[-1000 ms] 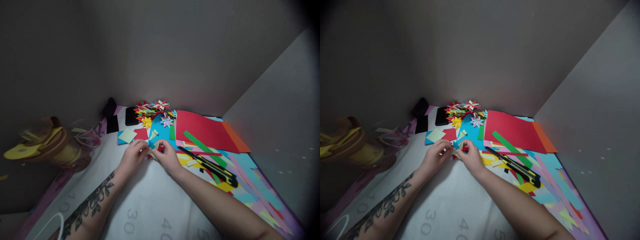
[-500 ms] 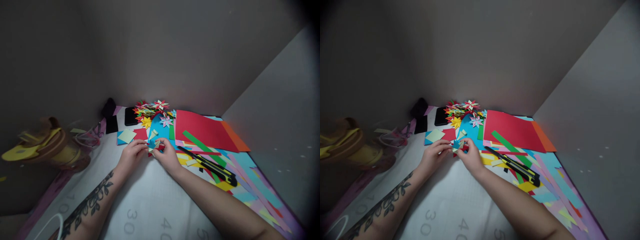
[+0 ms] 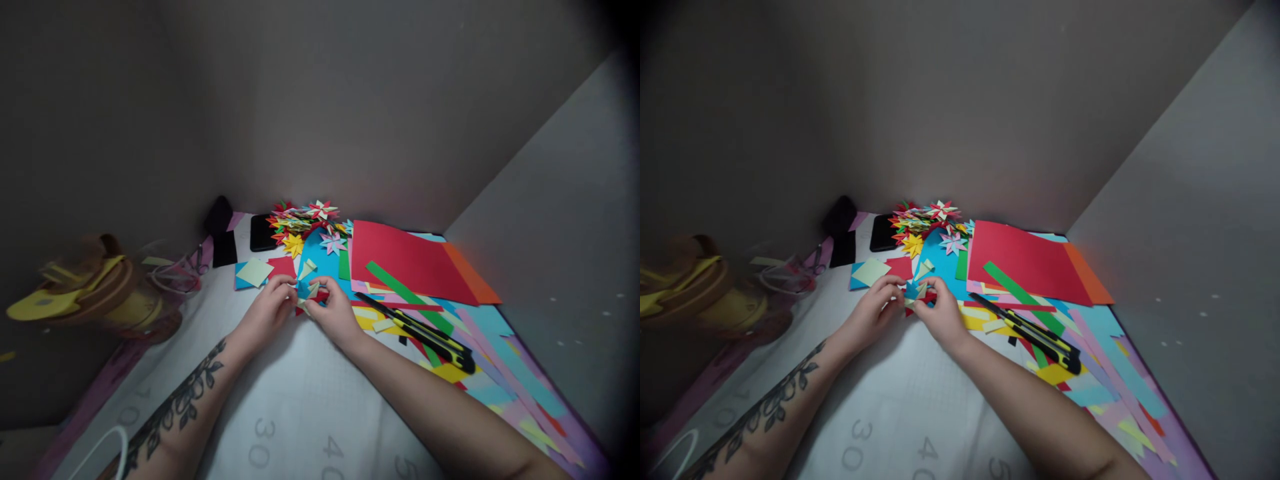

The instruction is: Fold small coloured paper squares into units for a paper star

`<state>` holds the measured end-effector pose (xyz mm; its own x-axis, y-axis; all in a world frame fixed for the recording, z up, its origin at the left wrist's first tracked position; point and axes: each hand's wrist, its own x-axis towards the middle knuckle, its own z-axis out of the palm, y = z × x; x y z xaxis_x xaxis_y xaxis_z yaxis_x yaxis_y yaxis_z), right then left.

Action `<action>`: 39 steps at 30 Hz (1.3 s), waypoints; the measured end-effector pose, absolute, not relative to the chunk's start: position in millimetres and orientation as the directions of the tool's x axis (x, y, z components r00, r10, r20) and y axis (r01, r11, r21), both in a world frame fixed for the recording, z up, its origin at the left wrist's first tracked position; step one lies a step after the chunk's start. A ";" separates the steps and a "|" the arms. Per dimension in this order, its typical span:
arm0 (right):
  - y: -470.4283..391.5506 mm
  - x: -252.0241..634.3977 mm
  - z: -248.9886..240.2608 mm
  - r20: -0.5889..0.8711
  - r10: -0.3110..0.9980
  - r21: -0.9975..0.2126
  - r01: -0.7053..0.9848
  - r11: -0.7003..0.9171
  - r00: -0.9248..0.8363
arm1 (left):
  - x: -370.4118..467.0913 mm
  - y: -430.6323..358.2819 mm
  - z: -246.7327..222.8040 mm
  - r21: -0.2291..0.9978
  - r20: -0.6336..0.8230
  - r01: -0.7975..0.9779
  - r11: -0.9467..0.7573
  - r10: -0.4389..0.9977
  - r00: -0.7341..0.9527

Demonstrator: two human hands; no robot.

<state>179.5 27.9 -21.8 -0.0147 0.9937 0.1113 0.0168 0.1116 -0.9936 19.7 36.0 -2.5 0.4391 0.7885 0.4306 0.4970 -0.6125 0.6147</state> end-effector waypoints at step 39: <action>22.6 175.4 -29.4 0.200 0.980 -0.971 0.134 0.198 0.004 | 30.3 32.0 -7.1 0.427 0.408 0.763 -0.485 0.857 0.316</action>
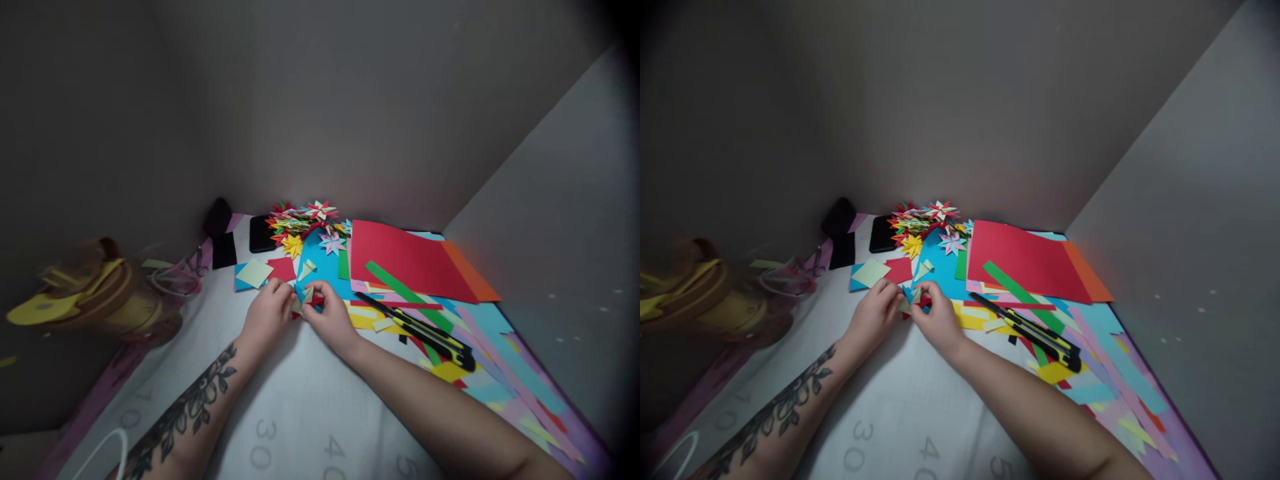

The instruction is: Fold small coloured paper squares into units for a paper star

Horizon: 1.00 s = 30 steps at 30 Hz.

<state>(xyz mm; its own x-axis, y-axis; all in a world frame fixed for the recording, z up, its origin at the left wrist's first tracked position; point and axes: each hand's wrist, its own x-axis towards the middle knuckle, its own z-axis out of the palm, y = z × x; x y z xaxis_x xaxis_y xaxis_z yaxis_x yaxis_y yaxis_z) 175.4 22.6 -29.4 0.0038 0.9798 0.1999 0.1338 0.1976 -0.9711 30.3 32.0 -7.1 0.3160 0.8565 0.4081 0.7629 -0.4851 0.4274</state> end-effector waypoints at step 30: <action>28.4 177.2 -25.5 0.033 0.998 -0.986 -0.166 0.024 -0.054 | 32.6 35.5 -7.1 0.995 0.000 0.098 -0.010 0.995 0.101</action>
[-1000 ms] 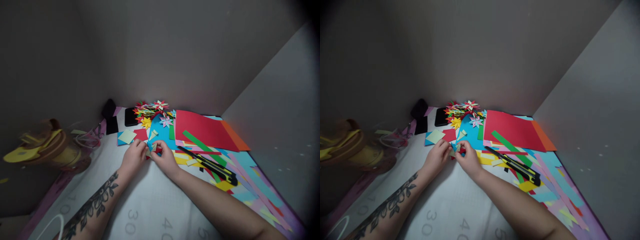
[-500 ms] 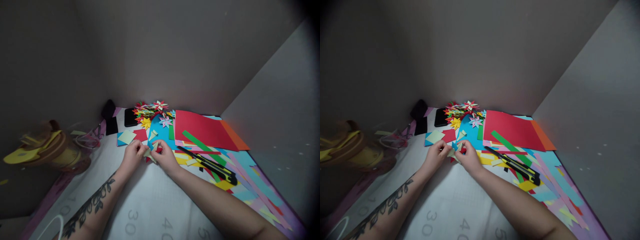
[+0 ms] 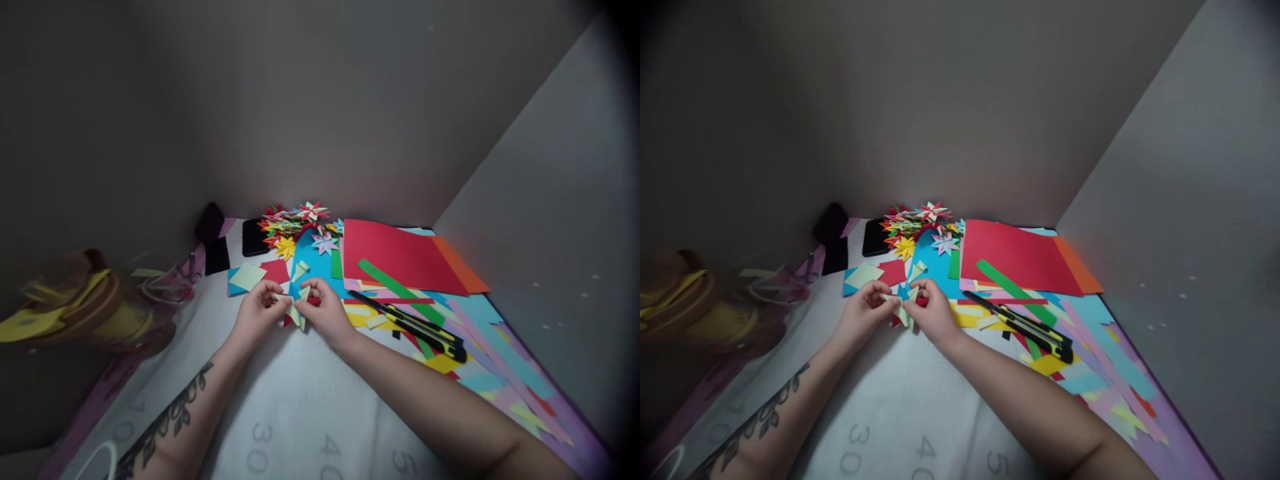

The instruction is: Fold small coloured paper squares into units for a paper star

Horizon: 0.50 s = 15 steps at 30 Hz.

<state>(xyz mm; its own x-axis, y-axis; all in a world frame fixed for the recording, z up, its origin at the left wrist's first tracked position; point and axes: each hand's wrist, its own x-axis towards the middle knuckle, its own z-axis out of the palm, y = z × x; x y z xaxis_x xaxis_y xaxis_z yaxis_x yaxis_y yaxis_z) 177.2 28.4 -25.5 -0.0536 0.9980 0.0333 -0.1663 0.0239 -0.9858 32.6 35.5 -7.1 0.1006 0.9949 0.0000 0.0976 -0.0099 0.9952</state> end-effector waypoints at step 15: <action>17.4 178.1 -22.2 0.009 0.864 -0.934 -0.314 -0.173 -0.504 | 31.2 100.2 10.4 0.773 0.216 0.554 -0.309 0.949 0.228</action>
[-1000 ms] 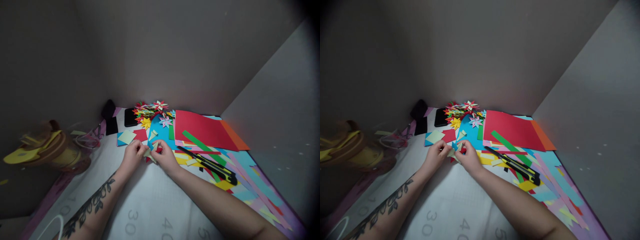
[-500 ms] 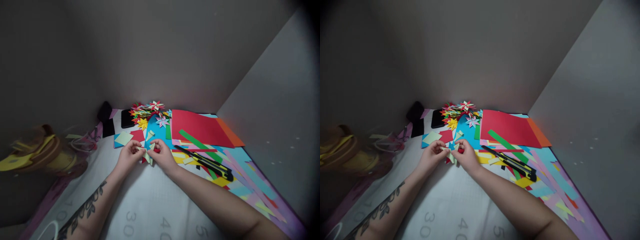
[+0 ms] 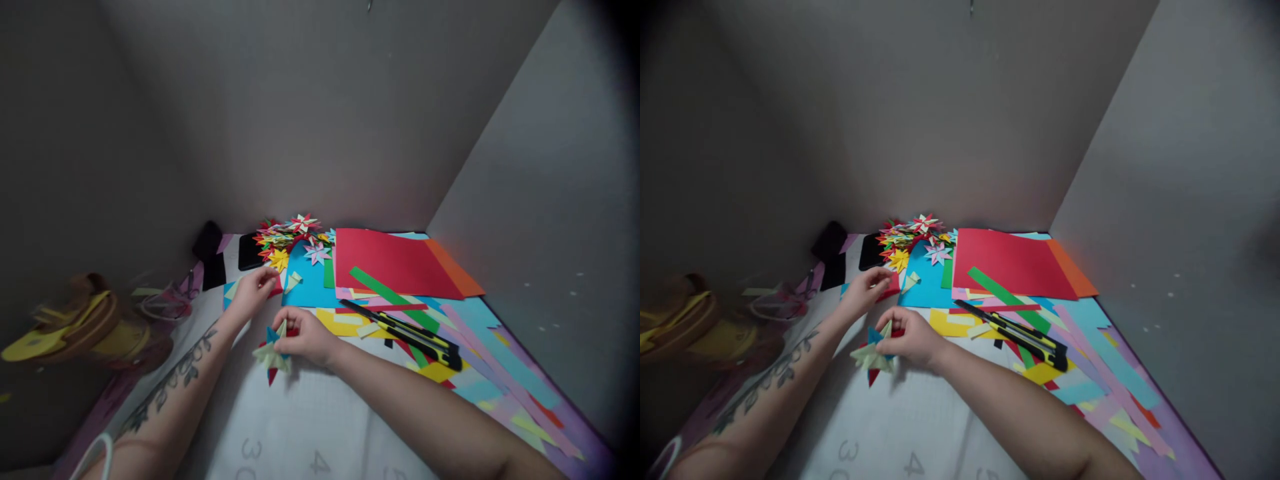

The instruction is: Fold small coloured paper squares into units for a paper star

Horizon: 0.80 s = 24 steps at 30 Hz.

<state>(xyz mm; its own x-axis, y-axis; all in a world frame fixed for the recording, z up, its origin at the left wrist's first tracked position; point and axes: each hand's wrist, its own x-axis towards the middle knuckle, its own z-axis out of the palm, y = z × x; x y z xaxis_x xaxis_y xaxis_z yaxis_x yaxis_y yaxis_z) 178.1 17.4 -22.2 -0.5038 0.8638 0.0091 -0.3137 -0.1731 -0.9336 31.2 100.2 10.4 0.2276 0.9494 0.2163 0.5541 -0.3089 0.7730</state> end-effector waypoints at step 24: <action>35.8 193.3 -22.4 0.022 0.892 -0.925 -0.348 -0.153 -0.451 | 21.8 105.1 24.4 0.946 0.049 0.321 -0.043 0.999 -0.011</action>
